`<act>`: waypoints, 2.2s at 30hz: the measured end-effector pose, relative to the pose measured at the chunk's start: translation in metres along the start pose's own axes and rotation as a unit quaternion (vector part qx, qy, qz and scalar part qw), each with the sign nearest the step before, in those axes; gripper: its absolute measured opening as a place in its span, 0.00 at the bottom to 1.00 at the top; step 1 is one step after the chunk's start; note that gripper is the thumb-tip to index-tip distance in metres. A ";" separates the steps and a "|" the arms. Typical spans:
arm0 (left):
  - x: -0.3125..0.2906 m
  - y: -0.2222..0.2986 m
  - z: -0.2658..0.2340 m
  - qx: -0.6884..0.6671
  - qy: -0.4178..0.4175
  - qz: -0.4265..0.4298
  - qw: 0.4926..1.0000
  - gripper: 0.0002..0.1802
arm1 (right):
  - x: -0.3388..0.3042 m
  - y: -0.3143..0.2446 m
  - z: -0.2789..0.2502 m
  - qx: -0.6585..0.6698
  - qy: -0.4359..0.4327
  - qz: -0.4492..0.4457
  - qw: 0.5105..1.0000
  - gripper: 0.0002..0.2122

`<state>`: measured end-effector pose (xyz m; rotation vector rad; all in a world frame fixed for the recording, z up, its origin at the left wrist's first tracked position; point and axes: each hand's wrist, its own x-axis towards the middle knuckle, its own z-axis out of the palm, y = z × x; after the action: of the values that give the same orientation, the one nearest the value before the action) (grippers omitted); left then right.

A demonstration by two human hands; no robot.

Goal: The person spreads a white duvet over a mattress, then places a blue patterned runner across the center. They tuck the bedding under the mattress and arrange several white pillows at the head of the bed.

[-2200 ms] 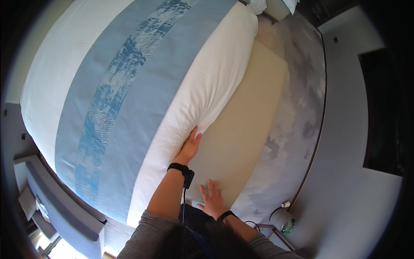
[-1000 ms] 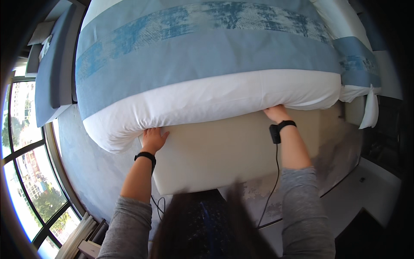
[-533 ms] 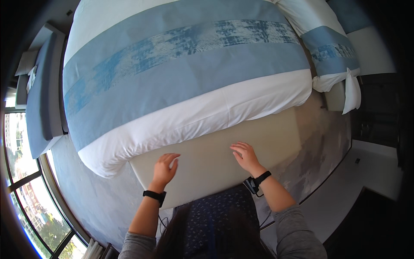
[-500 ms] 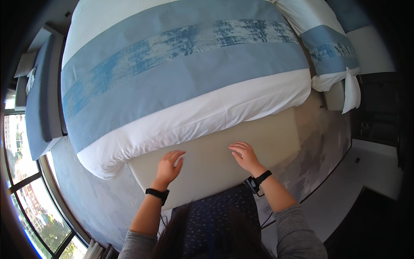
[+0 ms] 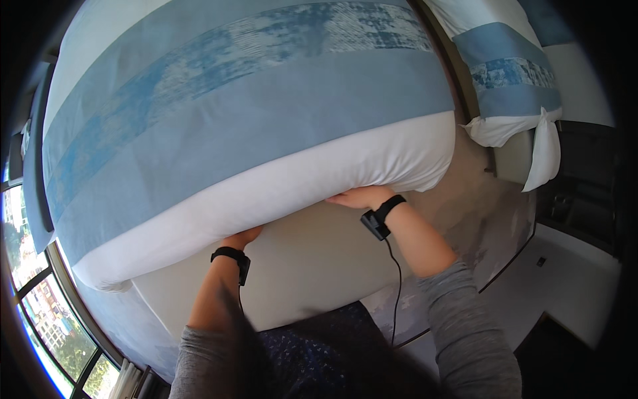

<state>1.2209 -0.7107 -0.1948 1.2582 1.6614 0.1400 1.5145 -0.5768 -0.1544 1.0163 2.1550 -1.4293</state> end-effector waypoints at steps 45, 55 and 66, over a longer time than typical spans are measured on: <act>0.097 0.275 0.192 0.088 0.143 0.086 0.982 0.29 | -0.130 0.238 -0.027 0.098 0.261 -0.072 0.958 0.16; 0.127 0.296 0.233 0.068 0.091 -0.057 0.992 0.30 | -0.172 0.388 0.016 0.718 0.137 0.315 0.606 0.30; 0.159 0.324 0.245 0.108 0.042 -0.329 0.937 0.40 | -0.067 0.405 -0.030 0.871 0.221 0.199 0.391 0.53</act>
<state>1.6258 -0.5503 -0.2201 0.7919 2.1295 -0.4128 1.8588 -0.4814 -0.3588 2.2305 -0.6904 -2.9637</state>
